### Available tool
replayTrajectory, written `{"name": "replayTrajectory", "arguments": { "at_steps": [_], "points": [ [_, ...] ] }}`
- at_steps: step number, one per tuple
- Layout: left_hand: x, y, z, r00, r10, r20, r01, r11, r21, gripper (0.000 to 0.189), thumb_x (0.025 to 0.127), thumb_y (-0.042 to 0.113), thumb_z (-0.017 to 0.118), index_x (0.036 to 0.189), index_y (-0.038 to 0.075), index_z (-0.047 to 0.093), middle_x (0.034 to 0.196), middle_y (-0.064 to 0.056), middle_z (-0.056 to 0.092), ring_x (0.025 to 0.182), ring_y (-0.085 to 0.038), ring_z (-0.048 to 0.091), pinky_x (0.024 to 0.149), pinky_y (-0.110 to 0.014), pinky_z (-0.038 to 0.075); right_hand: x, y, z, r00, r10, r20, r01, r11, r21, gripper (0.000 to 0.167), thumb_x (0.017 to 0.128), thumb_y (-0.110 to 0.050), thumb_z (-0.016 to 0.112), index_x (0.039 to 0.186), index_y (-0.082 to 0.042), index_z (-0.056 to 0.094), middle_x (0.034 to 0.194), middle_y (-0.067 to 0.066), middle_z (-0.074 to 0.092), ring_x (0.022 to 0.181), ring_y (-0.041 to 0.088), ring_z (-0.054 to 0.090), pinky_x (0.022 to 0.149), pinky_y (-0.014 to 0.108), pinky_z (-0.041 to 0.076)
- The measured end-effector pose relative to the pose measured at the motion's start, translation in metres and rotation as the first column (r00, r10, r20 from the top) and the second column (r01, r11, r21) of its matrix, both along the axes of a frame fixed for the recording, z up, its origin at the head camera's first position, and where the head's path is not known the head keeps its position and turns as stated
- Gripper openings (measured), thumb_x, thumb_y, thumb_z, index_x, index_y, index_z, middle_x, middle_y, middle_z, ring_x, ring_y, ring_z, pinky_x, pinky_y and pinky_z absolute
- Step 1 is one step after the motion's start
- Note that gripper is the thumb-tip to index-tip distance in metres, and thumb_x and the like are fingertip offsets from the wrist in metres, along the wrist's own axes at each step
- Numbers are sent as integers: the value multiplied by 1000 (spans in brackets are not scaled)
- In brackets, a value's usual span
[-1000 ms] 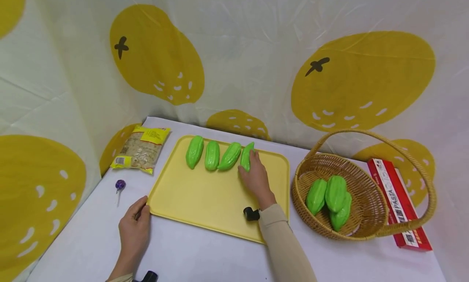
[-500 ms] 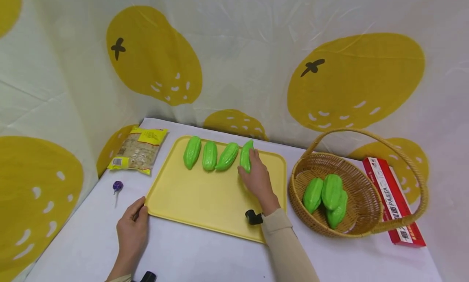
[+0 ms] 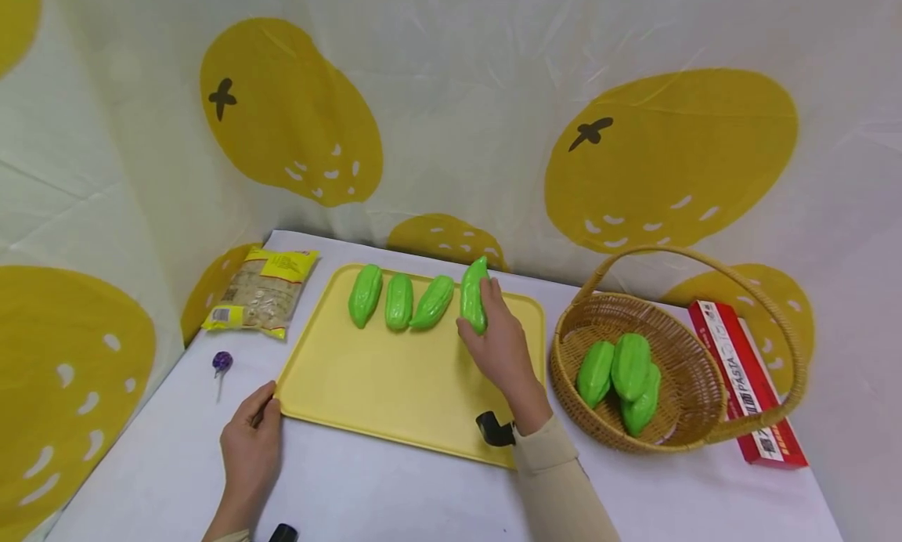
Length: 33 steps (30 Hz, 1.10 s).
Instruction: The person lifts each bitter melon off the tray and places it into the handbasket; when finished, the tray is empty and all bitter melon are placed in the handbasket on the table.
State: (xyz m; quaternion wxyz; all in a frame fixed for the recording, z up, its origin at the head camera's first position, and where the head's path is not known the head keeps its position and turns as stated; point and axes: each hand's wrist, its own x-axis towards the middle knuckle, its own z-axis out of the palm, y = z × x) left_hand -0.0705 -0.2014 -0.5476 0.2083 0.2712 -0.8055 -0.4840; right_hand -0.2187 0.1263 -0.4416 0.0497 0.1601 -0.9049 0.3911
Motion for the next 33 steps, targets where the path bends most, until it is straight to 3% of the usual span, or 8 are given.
{"name": "replayTrajectory", "arguments": {
  "at_steps": [4, 11, 15, 17, 33],
  "points": [
    [1, 1, 3, 1000, -7, 27, 7, 1000, 10, 38, 101, 2, 55, 139, 0, 60, 141, -19, 62, 135, -34, 57, 102, -8, 49, 6, 3, 6, 999, 6, -36, -7, 1000, -18, 81, 98, -23, 67, 161, -1, 21, 167, 24, 20, 144, 45, 42, 112, 59, 50],
    [0, 2, 2, 999, -6, 39, 5, 1000, 11, 38, 102, 2, 55, 140, 1, 60, 141, -18, 62, 135, -32, 58, 98, 0, 46, 15, 8, 13, 998, -6, -64, 5, 1000, -17, 80, 98, -23, 68, 161, -2, 23, 168, 21, 20, 146, 43, 40, 114, 59, 48],
    [0, 3, 2, 999, -1, 51, 1, 1000, 5, 38, 102, 3, 54, 140, 1, 60, 142, -18, 61, 135, -33, 57, 106, -31, 52, 20, 12, 14, 995, -11, -98, 9, 1000, -23, 79, 98, -21, 68, 160, -1, 24, 168, 22, 22, 148, 43, 37, 114, 59, 48],
    [0, 3, 3, 998, 2, 56, -2, 1000, 4, 39, 102, 3, 53, 140, 2, 60, 143, -18, 61, 135, -33, 57, 107, -38, 51, 23, 13, 16, 992, -16, -124, 13, 1000, -23, 78, 98, -19, 68, 160, 0, 25, 167, 23, 23, 147, 43, 38, 112, 58, 49],
    [0, 2, 1, 998, -1, 64, 0, 1000, 10, 39, 103, 4, 52, 141, 3, 59, 144, -17, 60, 136, -33, 56, 108, -43, 52, 35, 30, 21, 986, -46, -163, 36, 997, -65, 79, 96, -18, 70, 159, 2, 26, 166, 24, 24, 149, 45, 34, 112, 59, 48]
  ]
}}
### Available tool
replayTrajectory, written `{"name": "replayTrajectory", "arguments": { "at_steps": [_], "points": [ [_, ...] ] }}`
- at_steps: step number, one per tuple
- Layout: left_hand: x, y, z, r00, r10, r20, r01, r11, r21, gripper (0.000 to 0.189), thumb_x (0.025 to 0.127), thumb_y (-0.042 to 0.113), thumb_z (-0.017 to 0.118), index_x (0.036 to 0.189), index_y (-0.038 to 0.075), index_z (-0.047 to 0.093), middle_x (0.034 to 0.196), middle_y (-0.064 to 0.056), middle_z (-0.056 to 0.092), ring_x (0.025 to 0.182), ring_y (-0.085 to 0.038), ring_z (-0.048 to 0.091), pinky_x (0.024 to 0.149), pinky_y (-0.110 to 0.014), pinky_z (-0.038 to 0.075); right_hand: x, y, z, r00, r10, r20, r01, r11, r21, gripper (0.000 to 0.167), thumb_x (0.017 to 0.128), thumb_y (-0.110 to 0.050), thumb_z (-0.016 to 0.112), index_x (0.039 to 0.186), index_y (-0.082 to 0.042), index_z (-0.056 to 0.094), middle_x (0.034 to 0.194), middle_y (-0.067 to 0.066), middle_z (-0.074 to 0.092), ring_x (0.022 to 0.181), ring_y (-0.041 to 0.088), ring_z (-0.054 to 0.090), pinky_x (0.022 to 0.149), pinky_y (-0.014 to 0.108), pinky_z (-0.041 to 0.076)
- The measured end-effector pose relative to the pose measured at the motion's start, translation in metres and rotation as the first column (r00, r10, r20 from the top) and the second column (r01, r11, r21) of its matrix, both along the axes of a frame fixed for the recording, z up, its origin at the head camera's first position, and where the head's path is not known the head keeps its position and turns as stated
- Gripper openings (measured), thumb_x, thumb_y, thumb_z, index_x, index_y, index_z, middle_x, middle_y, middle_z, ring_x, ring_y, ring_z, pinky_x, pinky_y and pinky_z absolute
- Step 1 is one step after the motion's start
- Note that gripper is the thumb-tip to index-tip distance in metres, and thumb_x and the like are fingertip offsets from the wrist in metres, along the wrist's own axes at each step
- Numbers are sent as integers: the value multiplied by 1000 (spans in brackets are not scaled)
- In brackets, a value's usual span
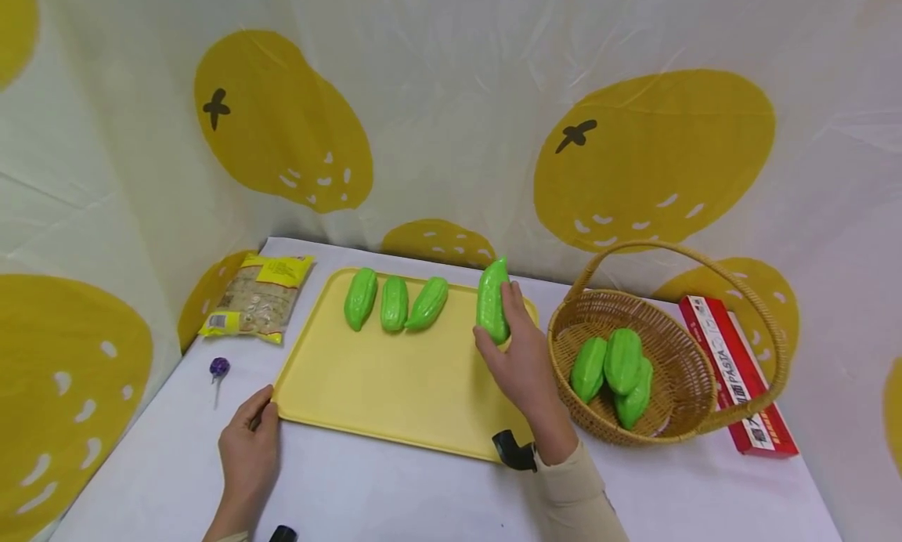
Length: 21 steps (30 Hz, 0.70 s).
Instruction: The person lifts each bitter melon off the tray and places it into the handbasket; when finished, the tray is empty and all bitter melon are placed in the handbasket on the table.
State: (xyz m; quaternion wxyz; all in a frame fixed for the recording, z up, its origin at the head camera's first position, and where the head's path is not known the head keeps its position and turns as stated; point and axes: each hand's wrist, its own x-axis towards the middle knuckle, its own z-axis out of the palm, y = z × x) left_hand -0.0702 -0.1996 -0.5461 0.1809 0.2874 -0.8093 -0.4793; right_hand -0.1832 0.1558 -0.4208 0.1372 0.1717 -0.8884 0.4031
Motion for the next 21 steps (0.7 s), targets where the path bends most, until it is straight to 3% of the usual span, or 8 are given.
{"name": "replayTrajectory", "arguments": {
  "at_steps": [9, 13, 17, 21],
  "points": [
    [-1, 2, 0, 1000, 7, 21, -7, 1000, 17, 40, 104, 3, 50, 143, 3, 57, 146, -18, 58, 138, -35, 54, 110, -47, 52, 8, 17, -5, 994, -75, -84, 77, 997, 18, 78, 93, -13, 73, 157, 1, 33, 161, 26, 34, 143, 46, 43, 107, 51, 49],
    [0, 3, 0, 1000, 1, 24, -1, 1000, 16, 40, 103, 3, 50, 143, 3, 57, 146, -19, 58, 138, -35, 54, 111, -47, 52, 16, 29, -3, 993, -114, -44, 115, 993, 37, 79, 94, -19, 73, 159, -6, 31, 162, 22, 34, 144, 43, 43, 112, 28, 44],
    [0, 3, 1, 1000, 0, 26, 0, 1000, 3, 40, 104, 3, 50, 143, 3, 57, 146, -18, 58, 137, -34, 55, 109, -46, 52, 26, 41, 2, 990, -142, -9, 142, 989, 41, 79, 96, -22, 71, 161, -12, 28, 165, 19, 31, 145, 43, 41, 109, 1, 27],
    [0, 3, 2, 999, 5, 32, -5, 1000, 4, 40, 104, 4, 50, 144, 3, 56, 147, -18, 58, 138, -35, 54, 109, -47, 52, 32, 50, 6, 986, -165, -20, 165, 986, 24, 79, 95, -20, 72, 161, -12, 30, 165, 18, 31, 145, 44, 41, 103, -9, 20]
  ]
}}
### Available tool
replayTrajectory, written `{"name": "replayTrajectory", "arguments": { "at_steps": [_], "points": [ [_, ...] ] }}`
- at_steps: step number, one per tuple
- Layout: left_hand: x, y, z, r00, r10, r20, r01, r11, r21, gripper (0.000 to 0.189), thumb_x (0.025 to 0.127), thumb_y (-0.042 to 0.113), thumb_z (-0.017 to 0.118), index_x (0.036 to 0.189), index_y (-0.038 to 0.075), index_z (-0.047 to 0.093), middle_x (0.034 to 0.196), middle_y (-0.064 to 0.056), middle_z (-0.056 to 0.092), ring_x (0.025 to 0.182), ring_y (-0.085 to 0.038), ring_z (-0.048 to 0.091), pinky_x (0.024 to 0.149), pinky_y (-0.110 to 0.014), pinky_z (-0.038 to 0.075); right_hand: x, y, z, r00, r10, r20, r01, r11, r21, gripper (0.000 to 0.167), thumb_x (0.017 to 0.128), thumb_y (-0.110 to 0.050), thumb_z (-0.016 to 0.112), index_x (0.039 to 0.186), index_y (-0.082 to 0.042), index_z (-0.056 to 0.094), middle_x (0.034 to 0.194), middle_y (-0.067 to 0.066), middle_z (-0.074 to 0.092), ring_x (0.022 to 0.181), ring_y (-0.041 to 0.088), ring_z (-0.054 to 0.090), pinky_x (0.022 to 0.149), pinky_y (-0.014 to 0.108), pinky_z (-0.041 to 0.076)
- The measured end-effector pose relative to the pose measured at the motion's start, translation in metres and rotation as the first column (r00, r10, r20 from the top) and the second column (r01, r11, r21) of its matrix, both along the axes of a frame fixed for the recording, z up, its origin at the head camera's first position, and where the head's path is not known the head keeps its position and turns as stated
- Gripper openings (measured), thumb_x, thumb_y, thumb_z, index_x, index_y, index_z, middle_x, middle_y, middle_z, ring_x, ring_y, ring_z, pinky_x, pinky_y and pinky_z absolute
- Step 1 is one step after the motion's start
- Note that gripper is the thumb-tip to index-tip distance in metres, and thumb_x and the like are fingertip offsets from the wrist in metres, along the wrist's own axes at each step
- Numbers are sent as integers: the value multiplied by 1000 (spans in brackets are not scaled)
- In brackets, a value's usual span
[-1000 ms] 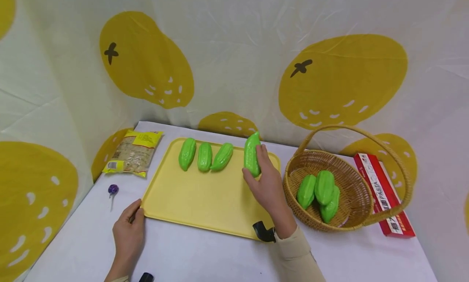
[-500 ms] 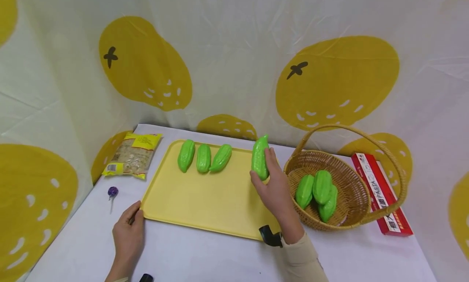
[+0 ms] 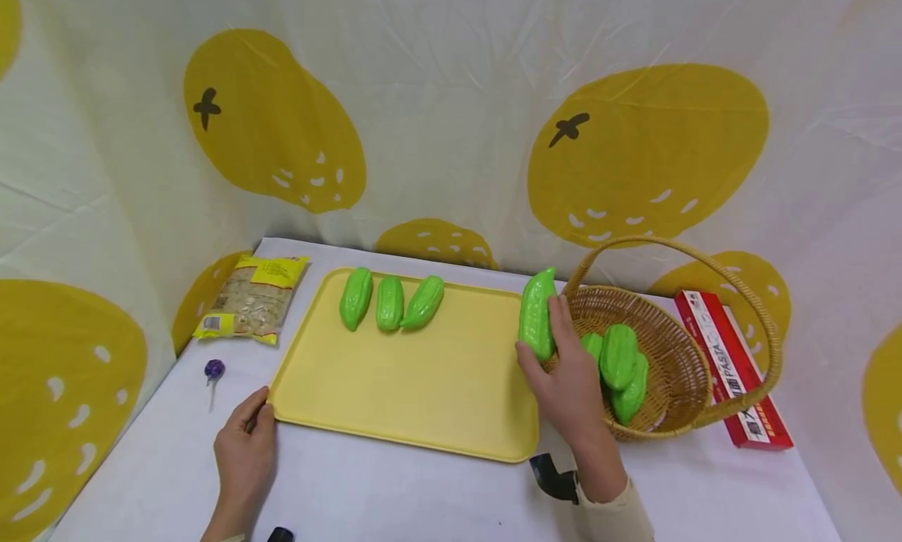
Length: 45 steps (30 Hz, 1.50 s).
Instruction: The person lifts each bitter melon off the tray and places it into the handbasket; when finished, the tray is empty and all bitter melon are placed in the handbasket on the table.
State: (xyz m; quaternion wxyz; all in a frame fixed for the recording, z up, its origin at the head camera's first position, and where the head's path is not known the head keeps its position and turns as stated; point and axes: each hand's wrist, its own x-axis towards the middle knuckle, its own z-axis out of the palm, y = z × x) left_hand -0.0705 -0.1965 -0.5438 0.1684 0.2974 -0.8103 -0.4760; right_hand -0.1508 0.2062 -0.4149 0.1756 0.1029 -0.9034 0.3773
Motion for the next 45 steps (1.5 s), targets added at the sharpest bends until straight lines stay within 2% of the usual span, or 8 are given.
{"name": "replayTrajectory", "arguments": {
  "at_steps": [8, 12, 17, 19, 22, 24, 26, 45],
  "points": [
    [0, 2, 1, 1000, 10, 8, -10, 1000, 5, 40, 104, 3, 50, 144, 3, 56, 147, -19, 58, 138, -36, 54, 111, -48, 52, 9, 19, -2, 998, -57, -12, 57, 998, -10, 78, 93, -15, 73, 160, -10, 33, 163, 19, 35, 138, 40, 48, 97, -11, 25],
    [0, 1, 1, 1000, 4, 0, -4, 1000, -3, 40, 104, 3, 50, 144, 2, 56, 146, -19, 58, 138, -36, 54, 110, -48, 52, 15, 30, -1, 993, -110, 52, 109, 994, 8, 78, 95, -21, 71, 161, -15, 30, 163, 19, 36, 117, 37, 52, 81, -9, 29],
    [0, 1, 0, 1000, 4, -8, -4, 1000, -7, 40, 104, 3, 50, 143, 2, 57, 146, -19, 58, 137, -35, 55, 110, -47, 52, 20, 48, 0, 970, -195, 144, 187, 980, 65, 81, 98, -33, 68, 163, -18, 23, 162, 22, 38, 115, 40, 56, 77, -11, 27],
    [1, 1, -1, 1000, 5, -11, -5, 1000, -8, 40, 103, 3, 50, 143, 2, 57, 146, -19, 59, 137, -35, 55, 110, -47, 52, 20, 55, -1, 959, -227, 171, 212, 972, 101, 82, 99, -36, 66, 164, -17, 20, 158, 26, 41, 113, 41, 57, 81, -1, 43],
    [1, 1, 0, 1000, 7, -14, -7, 1000, -8, 40, 103, 3, 50, 142, 2, 57, 145, -19, 59, 137, -35, 55, 109, -47, 52, 20, 63, -6, 943, -255, 212, 230, 964, 137, 83, 100, -38, 64, 164, -15, 17, 152, 32, 46, 109, 42, 57, 86, 32, 63],
    [1, 1, 0, 1000, 7, -14, -7, 1000, -6, 40, 103, 3, 50, 143, 2, 57, 146, -20, 58, 137, -36, 55, 110, -48, 52, 19, 68, -9, 935, -262, 238, 229, 961, 154, 84, 100, -39, 62, 164, -13, 15, 149, 35, 47, 107, 43, 56, 87, 58, 62],
    [1, 1, 1, 1000, 8, -13, -8, 1000, -3, 40, 103, 2, 49, 143, 1, 56, 146, -20, 58, 138, -37, 54, 110, -48, 52, 18, 72, -13, 927, -263, 268, 230, 962, 150, 84, 101, -40, 62, 164, -13, 14, 148, 36, 46, 110, 45, 55, 92, 65, 59],
    [0, 2, 3, 1000, 6, 3, -6, 1000, -3, 40, 104, 3, 49, 143, 1, 56, 146, -20, 57, 138, -37, 54, 110, -49, 52, 5, 85, -40, 869, -236, 435, 174, 968, 178, 87, 103, -53, 52, 164, -8, 9, 149, 43, 39, 122, 52, 48, 97, 71, 50]
  ]
}}
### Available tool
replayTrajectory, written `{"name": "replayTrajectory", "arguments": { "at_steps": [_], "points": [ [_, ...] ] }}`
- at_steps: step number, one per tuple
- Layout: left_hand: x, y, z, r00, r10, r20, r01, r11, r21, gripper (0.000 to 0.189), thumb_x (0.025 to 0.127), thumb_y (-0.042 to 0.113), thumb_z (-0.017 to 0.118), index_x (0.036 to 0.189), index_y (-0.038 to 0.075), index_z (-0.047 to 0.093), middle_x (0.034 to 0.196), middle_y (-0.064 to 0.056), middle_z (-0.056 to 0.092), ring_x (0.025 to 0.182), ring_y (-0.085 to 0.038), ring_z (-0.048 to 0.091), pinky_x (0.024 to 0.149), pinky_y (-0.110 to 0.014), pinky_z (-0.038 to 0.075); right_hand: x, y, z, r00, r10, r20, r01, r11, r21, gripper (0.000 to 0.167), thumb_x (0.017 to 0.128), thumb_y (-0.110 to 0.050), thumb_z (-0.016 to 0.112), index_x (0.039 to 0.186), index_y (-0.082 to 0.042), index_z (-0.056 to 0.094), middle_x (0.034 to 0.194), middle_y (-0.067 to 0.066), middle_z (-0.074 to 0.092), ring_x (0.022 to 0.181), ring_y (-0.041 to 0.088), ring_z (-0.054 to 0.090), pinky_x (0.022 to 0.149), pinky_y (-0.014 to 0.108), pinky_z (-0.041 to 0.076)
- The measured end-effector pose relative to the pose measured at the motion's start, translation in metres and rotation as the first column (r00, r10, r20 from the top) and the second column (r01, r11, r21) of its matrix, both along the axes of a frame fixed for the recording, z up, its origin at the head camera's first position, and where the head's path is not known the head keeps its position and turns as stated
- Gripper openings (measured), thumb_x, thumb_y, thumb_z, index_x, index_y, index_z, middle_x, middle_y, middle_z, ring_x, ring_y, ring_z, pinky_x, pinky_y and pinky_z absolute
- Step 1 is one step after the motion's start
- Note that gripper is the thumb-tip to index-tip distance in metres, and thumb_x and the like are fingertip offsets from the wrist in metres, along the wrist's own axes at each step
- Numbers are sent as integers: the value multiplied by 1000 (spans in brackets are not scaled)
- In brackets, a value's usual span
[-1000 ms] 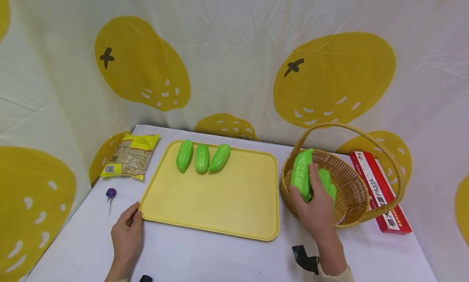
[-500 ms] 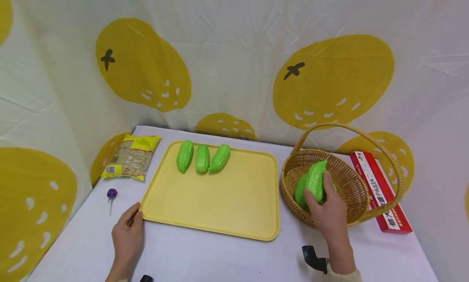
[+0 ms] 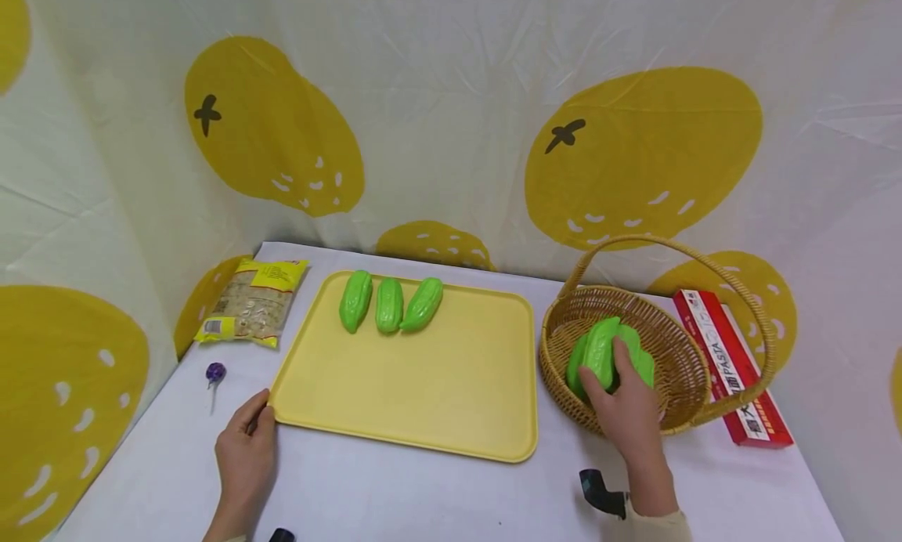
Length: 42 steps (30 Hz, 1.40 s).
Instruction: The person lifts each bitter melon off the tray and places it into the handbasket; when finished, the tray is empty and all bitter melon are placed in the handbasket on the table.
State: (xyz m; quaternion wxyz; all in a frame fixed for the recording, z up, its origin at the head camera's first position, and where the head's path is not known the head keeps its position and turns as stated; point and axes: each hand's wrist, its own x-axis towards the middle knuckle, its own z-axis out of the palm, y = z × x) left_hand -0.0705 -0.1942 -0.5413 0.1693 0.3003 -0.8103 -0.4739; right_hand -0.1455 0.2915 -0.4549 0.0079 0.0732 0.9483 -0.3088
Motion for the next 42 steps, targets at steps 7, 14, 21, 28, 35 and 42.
{"name": "replayTrajectory", "arguments": {
  "at_steps": [7, 14, 21, 28, 35, 42],
  "points": [
    [0, -1, -2, 1000, 3, -5, -3, 1000, -5, 40, 103, 3, 49, 143, 2, 57, 146, -20, 58, 138, -37, 54, 110, -49, 52, -4, 1, -4, 999, 15, 43, -17, 999, 44, 85, 104, -53, 48, 163, -4, 12, 149, 44, 38, 123, 55, 49, 95, 72, 50],
    [1, -2, -3, 1000, 4, -10, -4, 1000, -1, 40, 103, 3, 50, 143, 2, 57, 146, -19, 58, 137, -36, 55, 111, -49, 52, -5, 2, -4, 998, 15, 68, -17, 999, 34, 87, 104, -55, 46, 163, -4, 9, 151, 43, 36, 125, 55, 47, 96, 72, 49],
    [0, -2, -4, 1000, -1, -15, 1, 1000, -9, 40, 103, 3, 50, 142, 2, 58, 145, -19, 59, 137, -35, 56, 109, -48, 53, -4, 2, -3, 998, 17, 65, -19, 999, 27, 86, 104, -54, 46, 163, -4, 8, 152, 43, 33, 127, 56, 44, 98, 75, 47],
    [0, -4, -7, 1000, -8, -26, 8, 1000, -25, 39, 103, 4, 51, 142, 2, 58, 144, -18, 60, 135, -33, 57, 107, -44, 53, -4, -2, 4, 1000, 11, 7, -11, 1000, -11, 84, 105, -51, 46, 163, -4, 8, 165, 34, 15, 143, 59, 30, 108, 80, 35],
    [1, -4, -7, 1000, -8, -20, 8, 1000, -17, 40, 103, 3, 51, 142, 2, 57, 145, -19, 59, 136, -34, 56, 108, -46, 53, -4, -22, 19, 983, 5, -183, -12, 999, -35, 78, 105, -42, 52, 163, -4, 17, 172, 17, 7, 152, 54, 19, 116, 79, 26],
    [-1, -5, -7, 1000, -11, -25, 11, 1000, -21, 39, 103, 5, 52, 142, 2, 58, 145, -17, 60, 136, -33, 56, 109, -45, 52, -8, -51, 33, 923, 82, -376, -125, 988, -91, 72, 101, -28, 62, 160, -2, 29, 170, 17, 20, 154, 46, 23, 124, 71, 23]
  ]
}}
